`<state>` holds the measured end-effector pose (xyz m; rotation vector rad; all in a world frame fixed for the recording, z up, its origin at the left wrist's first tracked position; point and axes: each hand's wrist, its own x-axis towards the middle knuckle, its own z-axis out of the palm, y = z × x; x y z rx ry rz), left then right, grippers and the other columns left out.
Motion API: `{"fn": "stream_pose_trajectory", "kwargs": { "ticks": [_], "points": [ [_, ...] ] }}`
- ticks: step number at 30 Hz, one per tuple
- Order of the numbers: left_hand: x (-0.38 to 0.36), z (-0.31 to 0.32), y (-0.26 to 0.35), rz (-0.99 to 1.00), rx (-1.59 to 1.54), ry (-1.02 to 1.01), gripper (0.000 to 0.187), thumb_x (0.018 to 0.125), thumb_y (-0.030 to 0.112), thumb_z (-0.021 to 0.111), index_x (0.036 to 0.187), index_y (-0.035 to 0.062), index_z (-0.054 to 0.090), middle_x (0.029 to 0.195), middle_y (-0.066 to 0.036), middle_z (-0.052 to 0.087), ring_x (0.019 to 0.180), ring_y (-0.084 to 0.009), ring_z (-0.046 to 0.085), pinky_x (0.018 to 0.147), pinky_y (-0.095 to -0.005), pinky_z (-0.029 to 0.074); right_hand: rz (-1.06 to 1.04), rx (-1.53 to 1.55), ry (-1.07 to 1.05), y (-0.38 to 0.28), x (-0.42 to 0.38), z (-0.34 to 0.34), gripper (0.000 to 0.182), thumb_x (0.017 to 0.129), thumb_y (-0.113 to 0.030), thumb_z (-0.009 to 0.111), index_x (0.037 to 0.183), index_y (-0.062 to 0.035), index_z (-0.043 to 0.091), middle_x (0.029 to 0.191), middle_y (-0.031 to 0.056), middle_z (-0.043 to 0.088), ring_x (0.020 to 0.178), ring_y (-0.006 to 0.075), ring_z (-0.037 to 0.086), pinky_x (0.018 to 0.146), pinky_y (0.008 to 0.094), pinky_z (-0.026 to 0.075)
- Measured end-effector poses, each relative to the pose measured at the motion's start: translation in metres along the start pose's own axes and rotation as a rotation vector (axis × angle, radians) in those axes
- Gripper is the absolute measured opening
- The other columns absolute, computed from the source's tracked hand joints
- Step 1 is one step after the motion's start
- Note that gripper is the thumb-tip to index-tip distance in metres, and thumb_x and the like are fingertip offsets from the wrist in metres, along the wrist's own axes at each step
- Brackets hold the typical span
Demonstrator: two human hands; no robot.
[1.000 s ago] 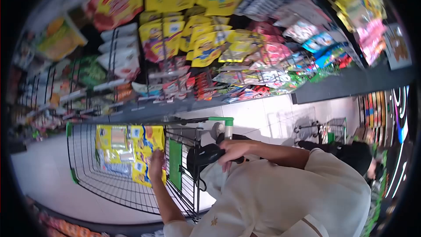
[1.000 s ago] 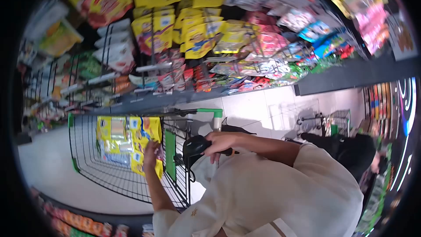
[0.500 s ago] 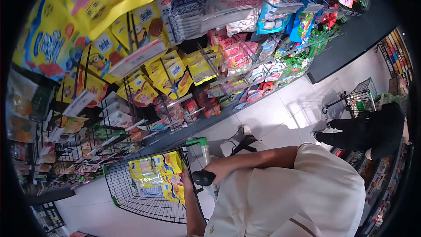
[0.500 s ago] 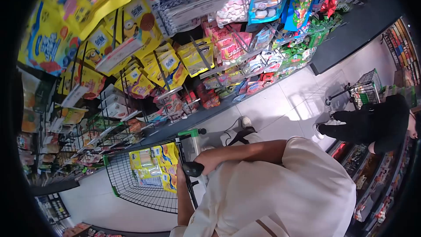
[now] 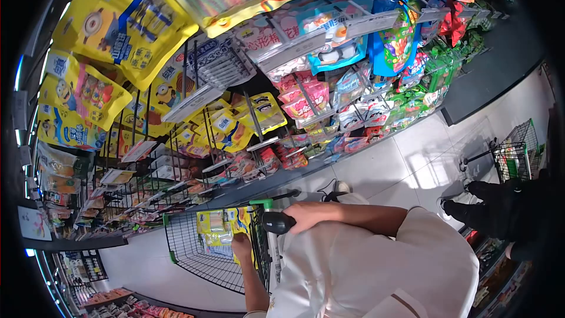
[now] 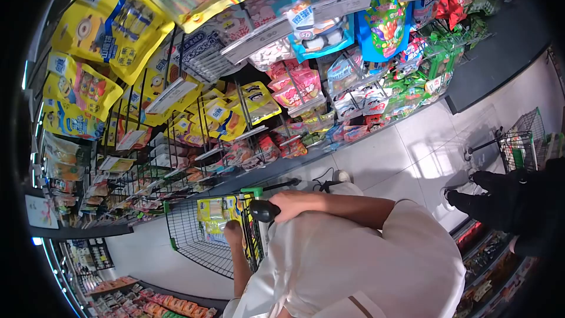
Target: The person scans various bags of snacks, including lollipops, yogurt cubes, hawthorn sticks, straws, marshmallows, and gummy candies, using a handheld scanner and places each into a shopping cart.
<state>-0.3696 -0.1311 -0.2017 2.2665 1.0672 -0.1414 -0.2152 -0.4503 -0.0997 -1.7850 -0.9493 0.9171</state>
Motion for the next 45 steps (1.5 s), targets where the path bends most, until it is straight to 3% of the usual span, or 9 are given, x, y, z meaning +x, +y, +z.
{"fn": "stream_pose_trajectory", "kwargs": {
  "ticks": [3,7,11,17,20,29,35,42,45],
  "points": [
    [-0.022,-0.012,0.106,0.308,-0.028,0.355,0.019,0.095,0.017,0.061,0.097,-0.0006,0.069,0.089,-0.014,0.070,0.081,-0.0226,0.066,0.073,-0.0336,0.050,-0.005,0.094,0.134,0.014,-0.036,-0.029,0.038,0.071,-0.026,0.072,0.099,-0.0010,0.065,0.083,0.0181,0.069,0.079,0.0334,0.069,0.073,0.0433,0.053],
    [-0.018,-0.005,0.250,0.813,-0.265,0.328,0.016,0.096,0.014,0.062,0.097,-0.0016,0.065,0.079,-0.006,0.066,0.071,-0.0109,0.057,0.067,-0.0293,0.047,0.005,0.238,0.270,0.030,-0.080,-0.058,0.036,0.073,-0.024,0.072,0.100,-0.0016,0.065,0.084,0.0151,0.071,0.074,0.0245,0.070,0.072,0.0372,0.054],
    [0.003,0.012,0.387,0.875,-0.437,0.003,0.033,0.093,0.018,0.068,0.119,-0.0013,0.061,0.120,-0.016,0.065,0.119,-0.0242,0.059,0.099,-0.0352,0.044,0.129,0.403,0.270,0.028,-0.117,-0.085,0.029,0.075,-0.018,0.073,0.099,-0.0032,0.065,0.080,0.0085,0.071,0.068,0.0147,0.069,0.070,0.0318,0.054],
    [0.069,0.060,0.511,0.835,-0.735,-0.087,0.066,0.083,0.016,0.079,0.137,-0.0031,0.045,0.136,-0.017,0.054,0.128,-0.0246,0.051,0.107,-0.0363,0.040,0.118,0.642,0.432,0.046,-0.153,-0.083,0.022,0.077,-0.010,0.073,0.096,-0.0014,0.065,0.080,0.0054,0.070,0.070,0.0129,0.069,0.070,0.0307,0.054],
    [0.085,0.075,0.525,0.811,-0.877,-0.114,0.040,0.081,0.010,0.079,0.117,0.0001,0.064,0.109,-0.007,0.069,0.098,-0.0145,0.065,0.091,-0.0289,0.049,0.108,0.651,0.496,0.055,-0.163,-0.082,0.021,0.078,-0.006,0.074,0.096,-0.0007,0.064,0.081,0.0044,0.070,0.070,0.0117,0.069,0.068,0.0288,0.054],
    [0.046,0.049,0.509,0.649,-0.961,-0.261,0.060,0.078,0.027,0.084,0.125,0.0093,0.051,0.101,-0.003,0.068,0.088,-0.0145,0.065,0.069,-0.0289,0.052,0.165,0.722,0.481,0.069,-0.175,-0.093,0.024,0.081,-0.004,0.075,0.101,0.0006,0.062,0.084,0.0037,0.068,0.072,0.0110,0.068,0.064,0.0261,0.055],
    [0.030,-0.014,0.477,0.742,-0.934,-0.371,0.051,0.090,0.009,0.070,0.135,0.0010,0.047,0.114,-0.011,0.067,0.095,-0.0148,0.066,0.079,-0.0262,0.054,0.142,0.724,0.409,0.054,-0.173,-0.120,0.032,0.078,-0.002,0.073,0.109,0.0021,0.065,0.089,0.0081,0.071,0.076,0.0138,0.069,0.066,0.0274,0.056],
    [-0.035,-0.049,0.462,0.644,-0.774,-0.291,0.059,0.088,0.013,0.074,0.137,-0.0043,0.045,0.118,-0.015,0.065,0.104,-0.0176,0.064,0.089,-0.0292,0.052,-0.244,0.828,0.773,0.039,-0.141,-0.138,0.056,0.071,0.001,0.075,0.125,-0.0019,0.061,0.112,0.0085,0.069,0.091,0.0140,0.064,0.083,0.0312,0.052],
    [-0.058,-0.040,0.447,0.729,-0.836,-0.064,0.050,0.078,0.025,0.082,0.112,-0.0052,0.061,0.097,-0.013,0.071,0.084,-0.0164,0.068,0.076,-0.0299,0.054,-0.332,0.833,0.742,0.022,-0.120,-0.150,0.066,0.072,0.004,0.071,0.136,-0.0005,0.053,0.124,0.0132,0.063,0.108,0.0231,0.062,0.088,0.0384,0.055]
  ]
}}
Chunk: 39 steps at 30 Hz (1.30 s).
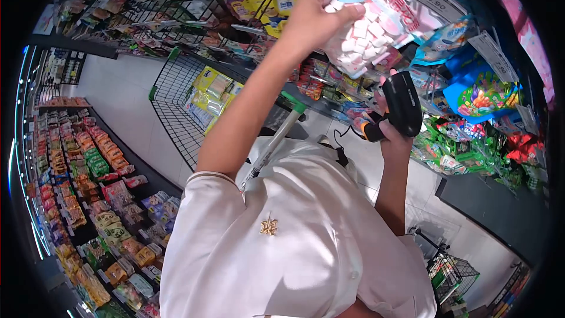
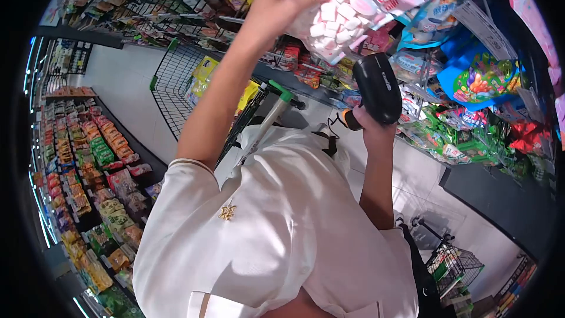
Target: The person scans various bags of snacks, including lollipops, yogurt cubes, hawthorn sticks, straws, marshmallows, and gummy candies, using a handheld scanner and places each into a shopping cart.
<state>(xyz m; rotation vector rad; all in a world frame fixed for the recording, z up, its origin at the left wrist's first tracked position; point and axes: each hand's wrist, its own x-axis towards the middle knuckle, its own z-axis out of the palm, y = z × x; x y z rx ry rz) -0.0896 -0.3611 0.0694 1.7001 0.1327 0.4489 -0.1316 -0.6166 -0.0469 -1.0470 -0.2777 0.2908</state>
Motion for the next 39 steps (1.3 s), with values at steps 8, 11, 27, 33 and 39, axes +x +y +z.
{"fn": "stream_pose_trajectory", "kwargs": {
  "ticks": [8,11,27,33,39],
  "points": [
    [-0.039,0.000,0.001,0.024,-0.098,0.038,0.044,0.083,0.025,0.077,0.110,-0.0052,0.060,0.094,-0.014,0.070,0.083,-0.0155,0.067,0.072,-0.0302,0.052,0.063,0.082,-0.175,0.012,0.004,0.014,0.070,0.071,-0.002,0.068,0.138,-0.0004,0.047,0.124,0.0158,0.058,0.122,0.0320,0.056,0.107,0.0592,0.043],
    [-0.048,-0.011,0.015,0.007,0.015,0.054,0.040,0.084,0.027,0.075,0.106,-0.0030,0.061,0.095,-0.016,0.070,0.084,-0.0163,0.067,0.074,-0.0323,0.052,0.005,0.019,-0.098,0.013,-0.005,0.015,0.069,0.072,-0.006,0.070,0.137,-0.0007,0.047,0.123,0.0143,0.058,0.123,0.0299,0.054,0.110,0.0576,0.039],
    [-0.115,-0.087,-0.098,-0.699,-1.063,0.432,0.036,0.102,0.039,0.050,0.112,0.0073,0.063,0.096,-0.006,0.069,0.082,-0.0164,0.068,0.077,-0.0311,0.056,0.302,-0.410,-0.417,0.014,-0.031,0.127,0.101,0.062,-0.010,0.084,0.150,0.0029,0.034,0.149,0.0147,0.045,0.132,0.0217,0.050,0.110,0.0349,0.036],
    [-0.160,-0.154,-0.189,-0.198,-1.671,-0.011,0.026,0.096,0.032,0.053,0.097,0.0063,0.052,0.085,-0.006,0.056,0.078,-0.0208,0.056,0.075,-0.0339,0.046,0.370,-0.657,-0.938,0.011,-0.010,0.186,0.071,0.063,-0.016,0.080,0.128,0.0015,0.058,0.114,0.0171,0.068,0.104,0.0205,0.066,0.093,0.0342,0.049],
    [-0.167,-0.197,-0.180,0.153,-1.832,-0.123,0.017,0.093,0.022,0.053,0.092,0.0065,0.047,0.080,-0.003,0.051,0.073,-0.0168,0.053,0.073,-0.0302,0.042,0.640,-0.647,-0.875,0.028,-0.002,0.205,0.041,0.066,-0.008,0.078,0.104,-0.0005,0.066,0.090,0.0092,0.071,0.079,0.0164,0.066,0.076,0.0335,0.052]
  ]
}}
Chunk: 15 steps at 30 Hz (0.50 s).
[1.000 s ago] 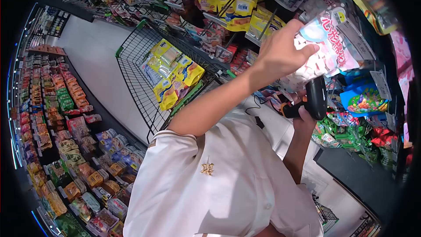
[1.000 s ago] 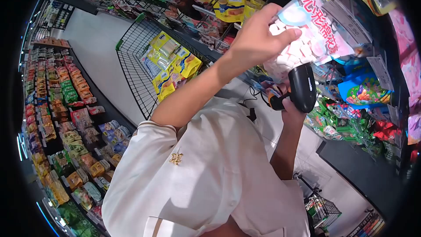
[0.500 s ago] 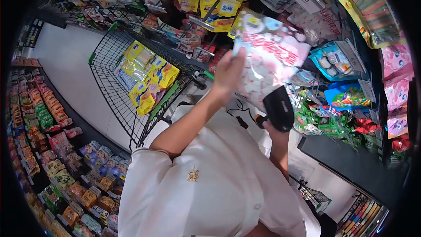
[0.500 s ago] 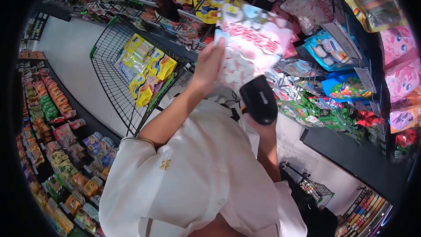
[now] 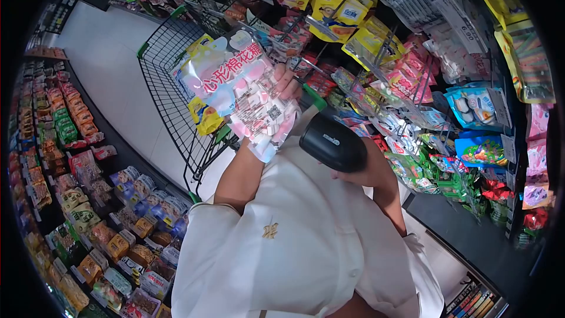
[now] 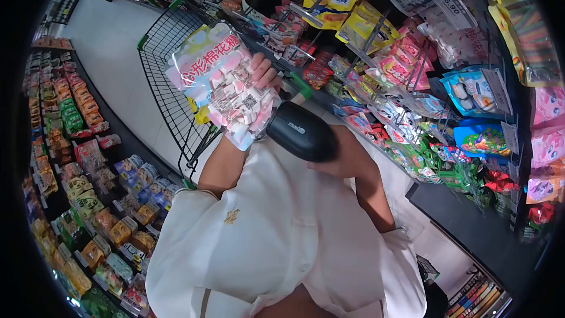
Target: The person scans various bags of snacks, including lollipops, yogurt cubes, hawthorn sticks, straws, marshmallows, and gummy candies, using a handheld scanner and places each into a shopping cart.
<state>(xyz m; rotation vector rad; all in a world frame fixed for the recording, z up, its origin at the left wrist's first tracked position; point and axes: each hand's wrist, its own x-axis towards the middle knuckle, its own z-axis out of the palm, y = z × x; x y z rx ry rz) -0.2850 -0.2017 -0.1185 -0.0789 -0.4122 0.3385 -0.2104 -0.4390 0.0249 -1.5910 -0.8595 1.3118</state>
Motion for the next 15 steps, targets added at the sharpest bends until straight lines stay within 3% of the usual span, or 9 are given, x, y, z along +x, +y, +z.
{"fn": "stream_pose_trajectory", "kwargs": {
  "ticks": [1,2,5,8,11,13,15],
  "points": [
    [0.000,0.002,0.003,0.012,0.004,-0.031,0.016,0.093,0.022,0.053,0.093,0.0066,0.047,0.079,-0.002,0.052,0.072,-0.0164,0.053,0.073,-0.0300,0.042,0.075,0.063,-0.016,0.004,0.004,-0.002,0.038,0.067,-0.007,0.077,0.103,-0.0008,0.067,0.089,0.0084,0.071,0.078,0.0153,0.066,0.075,0.0329,0.052],
    [-0.004,0.006,0.010,0.011,0.044,0.010,0.016,0.094,0.022,0.053,0.092,0.0071,0.047,0.078,-0.002,0.051,0.071,-0.0154,0.052,0.074,-0.0301,0.042,0.016,0.150,-0.051,0.005,0.009,-0.001,0.047,0.074,0.001,0.073,0.120,-0.0002,0.062,0.092,0.0084,0.072,0.066,0.0122,0.066,0.056,0.0270,0.050],
    [-0.010,0.000,0.025,0.009,0.088,-0.047,0.016,0.093,0.022,0.055,0.093,0.0076,0.047,0.079,-0.002,0.052,0.070,-0.0160,0.052,0.074,-0.0304,0.042,0.118,0.274,-0.045,-0.026,0.021,0.005,0.047,0.076,-0.005,0.075,0.120,-0.0007,0.060,0.093,0.0068,0.071,0.070,0.0110,0.064,0.067,0.0283,0.053],
    [-0.019,0.004,0.040,0.042,0.211,-0.004,0.019,0.095,0.025,0.055,0.094,0.0073,0.049,0.078,-0.002,0.051,0.072,-0.0162,0.052,0.073,-0.0309,0.042,0.085,0.316,-0.100,-0.016,0.033,0.006,0.055,0.078,-0.003,0.073,0.130,-0.0005,0.054,0.099,0.0079,0.071,0.071,0.0118,0.065,0.066,0.0281,0.054],
    [-0.035,0.032,0.066,0.256,0.397,0.354,0.021,0.098,0.028,0.052,0.097,0.0067,0.052,0.081,-0.005,0.054,0.076,-0.0171,0.054,0.071,-0.0319,0.044,0.029,0.344,-0.059,-0.012,0.043,0.010,0.054,0.077,-0.002,0.072,0.129,-0.0007,0.057,0.101,0.0093,0.071,0.073,0.0121,0.065,0.067,0.0283,0.054],
    [-0.073,-0.033,0.144,0.329,0.582,0.554,0.030,0.100,0.033,0.053,0.104,0.0039,0.055,0.088,-0.009,0.060,0.077,-0.0235,0.061,0.071,-0.0365,0.052,-0.018,0.315,0.003,-0.011,0.051,0.016,0.053,0.078,-0.004,0.073,0.128,0.0017,0.056,0.100,0.0117,0.071,0.072,0.0138,0.066,0.063,0.0277,0.053],
    [-0.083,-0.015,0.181,0.445,0.652,0.975,0.027,0.101,0.030,0.052,0.105,0.0030,0.056,0.092,-0.010,0.063,0.080,-0.0222,0.063,0.068,-0.0357,0.055,-0.023,0.304,0.046,-0.013,0.059,0.022,0.049,0.077,-0.004,0.073,0.124,0.0016,0.059,0.100,0.0114,0.070,0.074,0.0137,0.066,0.064,0.0276,0.053]
  ]
}}
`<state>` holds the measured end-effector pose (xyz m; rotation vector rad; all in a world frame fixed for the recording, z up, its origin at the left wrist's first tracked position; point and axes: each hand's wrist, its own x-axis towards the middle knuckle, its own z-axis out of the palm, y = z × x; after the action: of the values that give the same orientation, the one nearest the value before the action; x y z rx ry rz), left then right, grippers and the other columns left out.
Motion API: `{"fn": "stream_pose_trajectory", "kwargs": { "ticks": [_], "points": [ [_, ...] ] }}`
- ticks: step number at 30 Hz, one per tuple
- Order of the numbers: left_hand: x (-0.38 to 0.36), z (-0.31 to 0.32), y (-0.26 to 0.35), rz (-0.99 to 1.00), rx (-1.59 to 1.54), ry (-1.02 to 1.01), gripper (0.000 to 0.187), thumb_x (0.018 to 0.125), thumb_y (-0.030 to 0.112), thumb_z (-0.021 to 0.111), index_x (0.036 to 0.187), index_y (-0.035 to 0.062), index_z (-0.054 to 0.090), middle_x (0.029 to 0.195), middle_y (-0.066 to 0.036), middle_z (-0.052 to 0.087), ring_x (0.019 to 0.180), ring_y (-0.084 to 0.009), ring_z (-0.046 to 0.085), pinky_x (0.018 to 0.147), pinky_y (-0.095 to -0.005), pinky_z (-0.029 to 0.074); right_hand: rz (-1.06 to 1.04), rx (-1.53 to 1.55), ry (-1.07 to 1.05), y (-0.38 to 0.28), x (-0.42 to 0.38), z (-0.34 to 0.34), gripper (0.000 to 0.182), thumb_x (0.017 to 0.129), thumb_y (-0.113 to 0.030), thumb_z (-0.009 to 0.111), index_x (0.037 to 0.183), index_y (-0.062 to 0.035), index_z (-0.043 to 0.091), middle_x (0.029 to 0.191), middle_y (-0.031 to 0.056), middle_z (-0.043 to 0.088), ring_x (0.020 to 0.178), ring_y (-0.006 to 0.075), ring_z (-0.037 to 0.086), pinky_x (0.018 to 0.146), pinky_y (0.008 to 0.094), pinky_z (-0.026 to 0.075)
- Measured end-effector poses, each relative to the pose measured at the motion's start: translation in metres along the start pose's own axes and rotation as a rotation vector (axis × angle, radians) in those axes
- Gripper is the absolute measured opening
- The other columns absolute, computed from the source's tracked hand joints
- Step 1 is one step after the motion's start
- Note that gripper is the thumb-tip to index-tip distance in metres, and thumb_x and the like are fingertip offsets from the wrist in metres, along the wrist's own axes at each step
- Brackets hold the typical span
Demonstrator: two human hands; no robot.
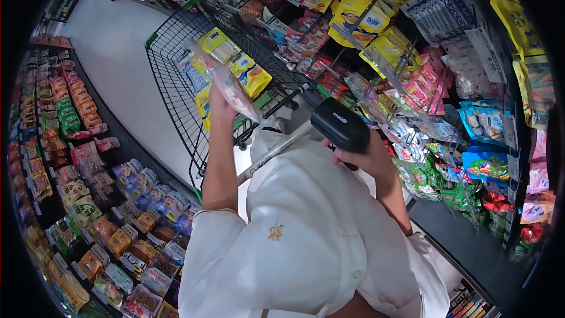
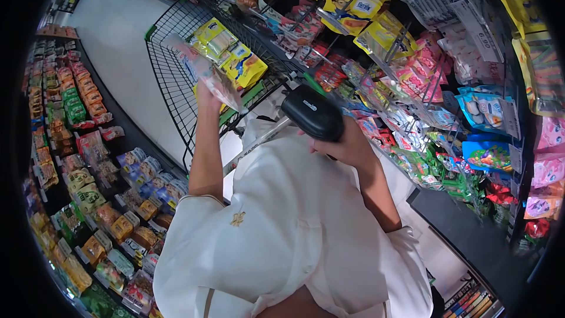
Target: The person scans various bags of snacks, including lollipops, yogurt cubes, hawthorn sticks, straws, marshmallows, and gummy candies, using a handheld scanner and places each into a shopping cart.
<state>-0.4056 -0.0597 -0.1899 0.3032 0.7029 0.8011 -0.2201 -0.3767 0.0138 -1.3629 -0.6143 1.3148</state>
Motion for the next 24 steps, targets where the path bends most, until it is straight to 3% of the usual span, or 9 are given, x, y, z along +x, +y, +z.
{"fn": "stream_pose_trajectory", "kwargs": {
  "ticks": [4,6,9,12,16,20,21,22,24],
  "points": [
    [0.018,-0.034,0.033,0.266,0.241,0.270,0.024,0.103,0.026,0.050,0.102,0.0025,0.057,0.087,-0.008,0.064,0.073,-0.0189,0.063,0.060,-0.0323,0.053,0.109,-0.046,0.041,0.010,0.013,0.003,0.040,0.076,-0.006,0.074,0.114,-0.0015,0.065,0.095,0.0072,0.070,0.079,0.0122,0.066,0.071,0.0280,0.052],
    [0.050,-0.094,0.029,0.320,0.328,0.379,0.023,0.103,0.024,0.051,0.099,0.0021,0.058,0.080,-0.007,0.064,0.064,-0.0179,0.062,0.051,-0.0318,0.051,0.146,-0.084,0.081,0.028,0.022,0.002,0.038,0.075,-0.008,0.075,0.112,-0.0019,0.066,0.093,0.0061,0.070,0.080,0.0122,0.065,0.073,0.0281,0.051],
    [0.101,-0.198,0.019,0.229,0.716,0.477,0.023,0.102,0.024,0.053,0.094,0.0023,0.057,0.070,-0.005,0.061,0.048,-0.0168,0.055,0.039,-0.0322,0.042,0.162,-0.123,0.136,0.053,0.033,0.004,0.041,0.073,-0.012,0.077,0.111,-0.0018,0.066,0.093,0.0068,0.070,0.085,0.0141,0.064,0.083,0.0308,0.050],
    [0.128,-0.205,-0.007,0.255,0.765,0.609,0.024,0.101,0.023,0.052,0.087,0.0035,0.054,0.061,-0.004,0.055,0.040,-0.0162,0.049,0.034,-0.0319,0.036,0.171,-0.265,0.146,0.058,0.037,0.005,0.044,0.073,-0.014,0.077,0.113,-0.0009,0.065,0.096,0.0084,0.070,0.089,0.0150,0.063,0.086,0.0320,0.049],
    [0.162,-0.205,-0.022,0.181,0.903,0.535,0.027,0.102,0.024,0.051,0.084,0.0036,0.054,0.054,-0.005,0.051,0.039,-0.0176,0.048,0.036,-0.0326,0.038,0.249,-0.271,0.231,0.061,0.040,0.014,0.043,0.073,-0.015,0.077,0.112,0.0008,0.065,0.098,0.0085,0.070,0.090,0.0144,0.062,0.086,0.0315,0.049],
    [0.203,-0.229,-0.029,0.333,1.397,0.396,0.028,0.100,0.026,0.053,0.092,-0.0010,0.058,0.068,-0.015,0.061,0.060,-0.0307,0.061,0.057,-0.0427,0.049,0.341,-0.229,0.286,0.053,0.041,0.023,0.039,0.075,-0.014,0.077,0.110,0.0002,0.065,0.095,0.0049,0.068,0.088,0.0106,0.060,0.082,0.0289,0.049],
    [0.219,-0.239,-0.024,0.314,1.660,0.380,0.029,0.099,0.029,0.050,0.099,0.0012,0.061,0.085,-0.022,0.067,0.080,-0.0411,0.065,0.070,-0.0483,0.049,0.323,-0.217,0.284,0.052,0.043,0.024,0.038,0.076,-0.012,0.076,0.110,0.0001,0.065,0.096,0.0043,0.068,0.088,0.0101,0.059,0.082,0.0284,0.049],
    [0.199,-0.193,-0.008,0.332,1.815,0.258,0.029,0.099,0.030,0.046,0.101,0.0056,0.062,0.095,-0.024,0.068,0.088,-0.0470,0.063,0.073,-0.0524,0.049,0.394,-0.216,0.290,0.053,0.043,0.024,0.039,0.076,-0.011,0.076,0.110,0.0004,0.064,0.096,0.0052,0.068,0.090,0.0102,0.060,0.083,0.0283,0.049],
    [0.198,-0.135,0.015,0.327,2.196,-0.125,0.023,0.097,0.024,0.046,0.100,0.0085,0.063,0.092,-0.021,0.069,0.087,-0.0437,0.066,0.072,-0.0525,0.051,0.448,-0.221,0.325,0.052,0.044,0.028,0.039,0.076,-0.010,0.076,0.112,0.0013,0.063,0.098,0.0058,0.069,0.093,0.0103,0.060,0.085,0.0287,0.048]
  ]
}}
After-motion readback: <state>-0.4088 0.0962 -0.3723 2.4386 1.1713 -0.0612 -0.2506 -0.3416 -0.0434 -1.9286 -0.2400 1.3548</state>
